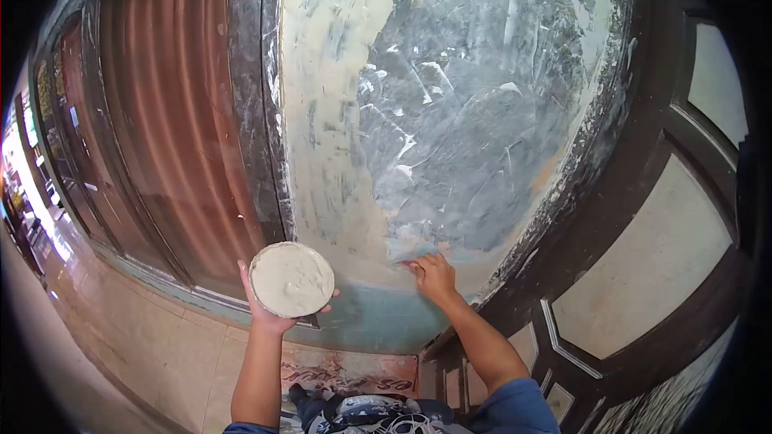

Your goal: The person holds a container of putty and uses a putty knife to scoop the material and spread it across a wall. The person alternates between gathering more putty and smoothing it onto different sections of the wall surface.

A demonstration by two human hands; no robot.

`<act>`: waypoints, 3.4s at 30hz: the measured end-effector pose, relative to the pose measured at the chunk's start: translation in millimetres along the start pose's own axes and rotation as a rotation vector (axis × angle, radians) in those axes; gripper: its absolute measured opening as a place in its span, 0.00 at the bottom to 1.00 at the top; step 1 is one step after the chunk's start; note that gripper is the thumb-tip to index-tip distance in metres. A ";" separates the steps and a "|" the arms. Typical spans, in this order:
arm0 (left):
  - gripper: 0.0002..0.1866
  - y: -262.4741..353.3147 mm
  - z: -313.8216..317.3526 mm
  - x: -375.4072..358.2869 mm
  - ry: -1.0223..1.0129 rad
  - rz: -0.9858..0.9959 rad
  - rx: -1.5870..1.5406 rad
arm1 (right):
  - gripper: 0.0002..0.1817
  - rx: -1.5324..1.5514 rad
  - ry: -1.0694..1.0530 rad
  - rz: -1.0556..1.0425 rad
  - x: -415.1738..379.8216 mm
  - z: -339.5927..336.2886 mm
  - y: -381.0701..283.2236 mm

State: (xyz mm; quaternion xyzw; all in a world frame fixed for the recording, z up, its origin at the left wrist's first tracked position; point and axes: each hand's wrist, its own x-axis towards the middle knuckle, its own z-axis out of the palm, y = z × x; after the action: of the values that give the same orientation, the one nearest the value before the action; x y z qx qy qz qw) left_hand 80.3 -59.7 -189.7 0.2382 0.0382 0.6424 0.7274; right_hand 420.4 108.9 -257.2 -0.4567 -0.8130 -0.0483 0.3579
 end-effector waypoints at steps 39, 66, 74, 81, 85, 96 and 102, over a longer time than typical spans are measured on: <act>0.65 14.9 -5.7 -20.3 0.010 0.011 -0.073 | 0.05 -0.052 0.016 -0.069 -7.6 24.8 -4.1; 0.65 36.4 10.0 -1.4 -0.033 -0.003 0.014 | 0.01 -0.073 0.021 -0.123 26.4 -3.8 -33.0; 0.62 26.9 26.5 18.7 0.090 0.013 0.090 | 0.04 -0.054 0.018 -0.285 93.2 -95.6 -75.8; 0.62 6.9 30.1 35.5 0.056 0.014 0.047 | 0.12 0.167 0.115 -0.465 108.8 -149.2 -110.4; 0.62 1.1 47.8 38.0 0.047 0.050 0.054 | 0.14 0.240 0.104 -0.546 102.8 -179.0 -131.7; 0.59 0.5 71.3 42.5 0.053 0.073 0.179 | 0.26 0.196 0.006 -0.797 86.2 -198.5 -150.7; 0.57 3.8 83.0 42.5 0.070 0.057 0.132 | 0.27 0.209 0.024 -0.788 88.8 -190.7 -151.9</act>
State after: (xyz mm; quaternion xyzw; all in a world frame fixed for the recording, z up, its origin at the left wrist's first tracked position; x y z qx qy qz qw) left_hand 114.2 -43.8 -104.2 0.2641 0.0990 0.6666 0.6900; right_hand 375.9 6.7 -22.9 -0.0708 -0.9220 -0.1044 0.3661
